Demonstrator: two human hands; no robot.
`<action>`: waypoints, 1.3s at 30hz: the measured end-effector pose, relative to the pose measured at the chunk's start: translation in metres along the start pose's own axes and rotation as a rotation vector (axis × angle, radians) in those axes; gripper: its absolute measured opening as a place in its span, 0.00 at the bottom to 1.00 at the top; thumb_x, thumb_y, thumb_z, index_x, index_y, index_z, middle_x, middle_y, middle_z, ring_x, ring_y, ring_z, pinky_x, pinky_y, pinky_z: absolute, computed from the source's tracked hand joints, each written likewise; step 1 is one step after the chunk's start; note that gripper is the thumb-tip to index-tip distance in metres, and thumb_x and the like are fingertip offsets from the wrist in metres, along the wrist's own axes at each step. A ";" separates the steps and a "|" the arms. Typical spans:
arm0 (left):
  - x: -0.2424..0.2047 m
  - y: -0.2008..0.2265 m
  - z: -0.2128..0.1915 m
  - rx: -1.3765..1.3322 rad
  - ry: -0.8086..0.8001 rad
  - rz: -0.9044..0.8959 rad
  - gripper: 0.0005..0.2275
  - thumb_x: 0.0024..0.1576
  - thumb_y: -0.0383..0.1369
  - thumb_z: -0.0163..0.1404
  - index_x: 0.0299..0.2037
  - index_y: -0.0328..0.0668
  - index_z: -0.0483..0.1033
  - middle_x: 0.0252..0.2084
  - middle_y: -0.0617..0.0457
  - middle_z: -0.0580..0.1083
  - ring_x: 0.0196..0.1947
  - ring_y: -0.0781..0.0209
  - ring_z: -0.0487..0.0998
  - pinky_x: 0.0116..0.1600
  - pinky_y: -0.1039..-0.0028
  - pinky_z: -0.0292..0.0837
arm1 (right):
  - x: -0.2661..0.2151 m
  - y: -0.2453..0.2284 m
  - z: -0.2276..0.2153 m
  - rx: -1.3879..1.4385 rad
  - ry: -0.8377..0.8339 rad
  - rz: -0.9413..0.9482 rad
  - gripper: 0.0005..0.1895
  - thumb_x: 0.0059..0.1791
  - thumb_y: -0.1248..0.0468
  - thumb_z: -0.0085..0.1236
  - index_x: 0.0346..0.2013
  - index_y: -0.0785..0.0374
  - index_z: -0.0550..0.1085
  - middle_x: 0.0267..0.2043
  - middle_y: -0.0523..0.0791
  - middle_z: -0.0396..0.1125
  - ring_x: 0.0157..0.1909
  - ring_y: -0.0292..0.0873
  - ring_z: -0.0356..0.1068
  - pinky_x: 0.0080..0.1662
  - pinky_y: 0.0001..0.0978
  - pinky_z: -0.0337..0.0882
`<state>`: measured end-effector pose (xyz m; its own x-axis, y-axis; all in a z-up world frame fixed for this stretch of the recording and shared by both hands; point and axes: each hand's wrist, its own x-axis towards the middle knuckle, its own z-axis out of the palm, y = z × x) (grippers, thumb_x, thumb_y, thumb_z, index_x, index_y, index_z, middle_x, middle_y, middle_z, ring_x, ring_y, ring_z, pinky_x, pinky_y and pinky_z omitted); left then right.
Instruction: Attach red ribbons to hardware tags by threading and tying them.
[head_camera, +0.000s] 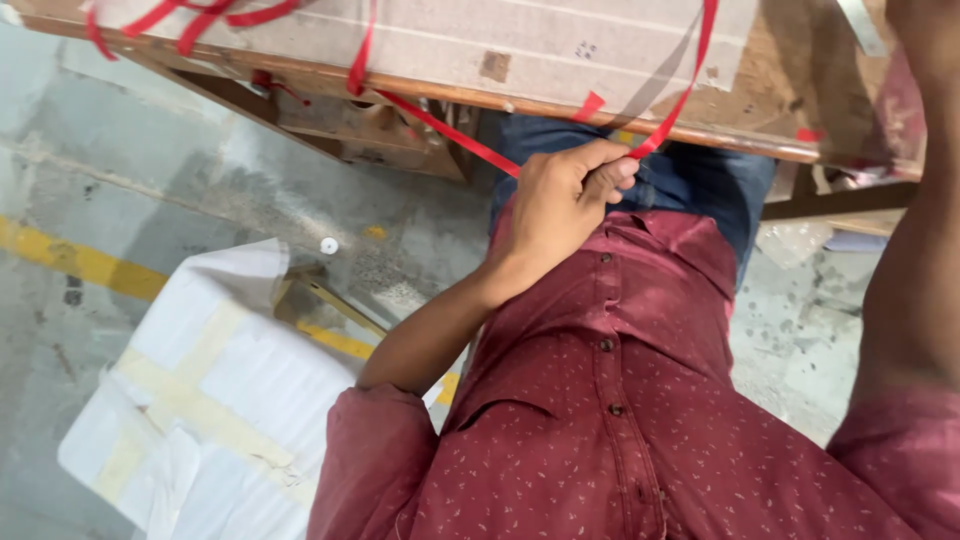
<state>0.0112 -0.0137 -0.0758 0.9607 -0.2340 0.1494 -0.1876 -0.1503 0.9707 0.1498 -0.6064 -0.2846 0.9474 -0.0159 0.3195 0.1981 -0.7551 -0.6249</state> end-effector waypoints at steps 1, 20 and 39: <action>-0.002 -0.002 0.006 -0.012 -0.019 0.001 0.06 0.62 0.31 0.55 0.43 0.38 0.81 0.30 0.51 0.82 0.28 0.67 0.85 0.33 0.77 0.79 | -0.003 -0.009 0.010 -0.030 0.005 -0.002 0.07 0.63 0.69 0.50 0.50 0.71 0.74 0.35 0.44 0.65 0.35 0.39 0.61 0.37 0.29 0.60; -0.058 -0.001 -0.019 0.218 0.068 0.036 0.08 0.62 0.29 0.56 0.48 0.35 0.81 0.39 0.47 0.82 0.37 0.58 0.84 0.43 0.72 0.78 | -0.133 -0.401 0.004 -0.637 0.049 -0.314 0.15 0.57 0.71 0.60 0.59 0.63 0.76 0.67 0.41 0.72 0.69 0.40 0.65 0.74 0.39 0.53; -0.057 0.006 0.010 -0.235 -0.103 -0.053 0.11 0.69 0.32 0.49 0.52 0.30 0.78 0.42 0.49 0.82 0.42 0.67 0.84 0.51 0.78 0.81 | -0.140 -0.470 0.066 0.920 -0.072 0.263 0.16 0.60 0.73 0.53 0.63 0.74 0.71 0.47 0.49 0.73 0.46 0.36 0.74 0.53 0.28 0.76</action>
<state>-0.0468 -0.0110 -0.0806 0.9398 -0.3300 0.0890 -0.0735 0.0592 0.9955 -0.0598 -0.2055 -0.0826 0.9968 -0.0482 0.0639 0.0675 0.0779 -0.9947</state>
